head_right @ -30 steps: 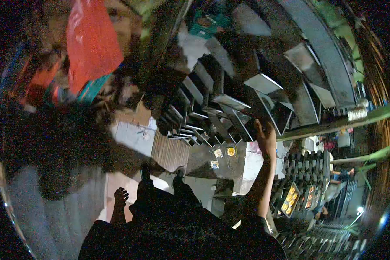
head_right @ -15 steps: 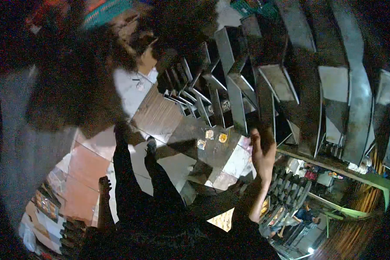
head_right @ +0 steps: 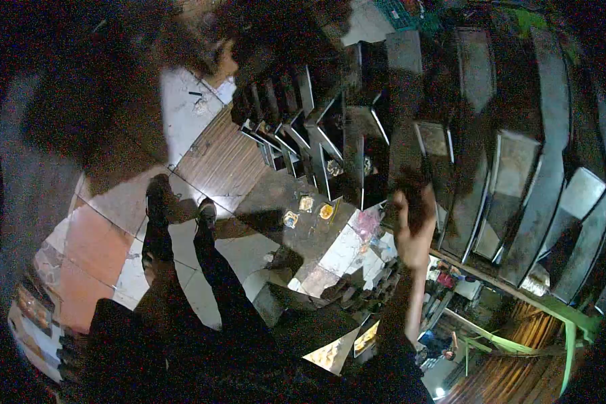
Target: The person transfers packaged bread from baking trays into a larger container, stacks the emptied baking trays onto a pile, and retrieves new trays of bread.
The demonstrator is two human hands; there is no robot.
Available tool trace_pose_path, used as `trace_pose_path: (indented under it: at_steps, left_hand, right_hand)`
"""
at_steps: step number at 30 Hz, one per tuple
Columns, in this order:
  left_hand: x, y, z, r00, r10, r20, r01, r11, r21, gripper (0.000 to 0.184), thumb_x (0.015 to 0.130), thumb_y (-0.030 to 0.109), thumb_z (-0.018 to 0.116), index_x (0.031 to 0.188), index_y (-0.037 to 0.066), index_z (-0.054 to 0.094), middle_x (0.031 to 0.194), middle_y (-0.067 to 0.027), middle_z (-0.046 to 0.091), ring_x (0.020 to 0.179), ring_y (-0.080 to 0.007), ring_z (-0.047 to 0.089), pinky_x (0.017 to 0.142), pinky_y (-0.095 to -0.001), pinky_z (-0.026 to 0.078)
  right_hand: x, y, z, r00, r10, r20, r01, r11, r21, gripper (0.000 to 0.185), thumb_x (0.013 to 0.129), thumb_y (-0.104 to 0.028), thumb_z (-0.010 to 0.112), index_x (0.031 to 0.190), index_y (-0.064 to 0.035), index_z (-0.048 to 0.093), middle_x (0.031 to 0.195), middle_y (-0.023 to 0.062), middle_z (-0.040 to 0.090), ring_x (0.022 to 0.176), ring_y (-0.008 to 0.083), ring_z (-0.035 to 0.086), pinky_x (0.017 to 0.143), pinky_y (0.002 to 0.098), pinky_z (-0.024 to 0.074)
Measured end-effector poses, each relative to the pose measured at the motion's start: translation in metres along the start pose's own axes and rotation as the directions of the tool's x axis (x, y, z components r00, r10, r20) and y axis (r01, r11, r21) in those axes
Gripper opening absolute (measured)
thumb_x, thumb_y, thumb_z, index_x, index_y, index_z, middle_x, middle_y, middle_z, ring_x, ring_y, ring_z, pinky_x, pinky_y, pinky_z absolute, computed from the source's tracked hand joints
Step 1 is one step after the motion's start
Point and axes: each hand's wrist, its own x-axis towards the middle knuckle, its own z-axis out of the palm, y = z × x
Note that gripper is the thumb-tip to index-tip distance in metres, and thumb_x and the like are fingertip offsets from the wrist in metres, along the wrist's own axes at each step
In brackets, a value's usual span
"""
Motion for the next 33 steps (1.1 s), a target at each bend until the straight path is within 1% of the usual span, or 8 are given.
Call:
trace_pose_path:
  at_steps: [5, 7, 11, 17, 18, 22, 24, 33]
  left_hand:
    - [-0.005, -0.001, -0.06, 0.997, -0.064, 0.048, 0.072, 0.977, -0.2, 0.07, 0.076, 0.042, 0.052, 0.127, 0.0, 0.027, 0.114, -0.0216, 0.045, 0.089, -0.0345, 0.057, 0.072, -0.0397, 0.048]
    - [0.003, -0.018, -0.043, 0.999, -0.036, 0.035, 0.043, 0.976, -0.214, 0.069, 0.076, 0.042, 0.052, 0.126, 0.0, 0.029, 0.114, -0.0215, 0.045, 0.09, -0.0345, 0.056, 0.073, -0.0407, 0.048]
    - [0.006, -0.033, -0.043, 1.0, 0.007, 0.017, -0.002, 0.958, -0.285, 0.068, 0.076, 0.043, 0.051, 0.125, 0.0, 0.031, 0.113, -0.0214, 0.047, 0.092, -0.0352, 0.055, 0.076, -0.043, 0.046]
    - [0.009, -0.042, -0.06, 0.998, -0.022, 0.066, 0.041, 0.951, -0.307, 0.062, 0.076, 0.045, 0.05, 0.117, 0.0, 0.039, 0.106, -0.0193, 0.05, 0.09, -0.0352, 0.055, 0.075, -0.0448, 0.045]
    - [0.013, -0.042, -0.053, 0.998, -0.019, 0.067, 0.039, 0.951, -0.307, 0.062, 0.076, 0.045, 0.05, 0.117, 0.0, 0.039, 0.106, -0.0193, 0.05, 0.09, -0.0352, 0.055, 0.075, -0.0448, 0.045]
    - [0.014, -0.041, -0.054, 0.999, -0.038, 0.006, 0.038, 0.95, -0.31, 0.059, 0.076, 0.045, 0.05, 0.115, 0.001, 0.041, 0.104, -0.0184, 0.05, 0.09, -0.035, 0.055, 0.074, -0.0452, 0.045]
    - [0.014, -0.041, -0.059, 1.0, -0.006, 0.017, 0.011, 0.948, -0.318, 0.059, 0.076, 0.044, 0.049, 0.115, 0.001, 0.041, 0.104, -0.0182, 0.05, 0.089, -0.0348, 0.055, 0.074, -0.0452, 0.045]
    - [0.03, -0.048, -0.025, 0.999, 0.047, 0.026, -0.04, 0.973, -0.229, 0.061, 0.076, 0.047, 0.049, 0.118, 0.004, 0.04, 0.105, -0.018, 0.051, 0.087, -0.0353, 0.056, 0.072, -0.046, 0.045]
  right_hand:
    - [0.003, 0.031, 0.018, 0.825, 0.566, -0.001, -0.545, 0.794, -0.271, 0.037, 0.083, -0.011, 0.054, 0.117, 0.0001, 0.045, 0.094, 0.0063, 0.056, 0.08, 0.012, 0.053, 0.071, 0.0238, 0.0419]
    - [0.02, 0.039, 0.035, 0.996, -0.006, 0.087, 0.019, 0.989, -0.149, 0.039, 0.083, -0.013, 0.054, 0.118, -0.0009, 0.042, 0.103, 0.0072, 0.054, 0.09, 0.0146, 0.052, 0.077, 0.026, 0.0414]
    - [0.067, 0.049, 0.071, 0.957, -0.132, 0.26, 0.067, 0.967, 0.245, 0.032, 0.086, -0.01, 0.049, 0.116, 0.0, 0.042, 0.116, 0.0078, 0.048, 0.106, 0.0154, 0.044, 0.091, 0.0289, 0.0341]
    - [0.064, 0.079, 0.075, 0.982, -0.119, 0.144, 0.145, 0.972, -0.183, 0.03, 0.087, -0.009, 0.048, 0.115, 0.0006, 0.043, 0.114, 0.0081, 0.049, 0.102, 0.0142, 0.045, 0.087, 0.0279, 0.0364]
    - [0.063, 0.089, 0.077, 0.983, -0.176, 0.047, 0.172, 0.982, 0.076, 0.033, 0.087, -0.009, 0.048, 0.117, 0.0, 0.041, 0.115, 0.0094, 0.048, 0.106, 0.0155, 0.043, 0.089, 0.031, 0.0364]
    - [0.063, 0.099, 0.057, 0.983, 0.084, 0.166, -0.068, 0.993, -0.1, 0.041, 0.085, -0.009, 0.05, 0.123, -0.0027, 0.035, 0.122, 0.0104, 0.043, 0.112, 0.0201, 0.041, 0.096, 0.0364, 0.0334]
    - [0.057, 0.101, 0.066, 0.998, -0.011, 0.068, -0.029, 0.834, 0.552, 0.046, 0.083, -0.003, 0.049, 0.125, 0.0016, 0.03, 0.119, 0.0126, 0.046, 0.107, 0.0211, 0.046, 0.093, 0.0292, 0.0339]
    - [0.064, 0.107, 0.063, 0.973, -0.209, 0.1, 0.216, 0.975, -0.054, 0.039, 0.085, -0.008, 0.05, 0.122, -0.0019, 0.037, 0.121, 0.0105, 0.045, 0.11, 0.0202, 0.043, 0.095, 0.0315, 0.0316]
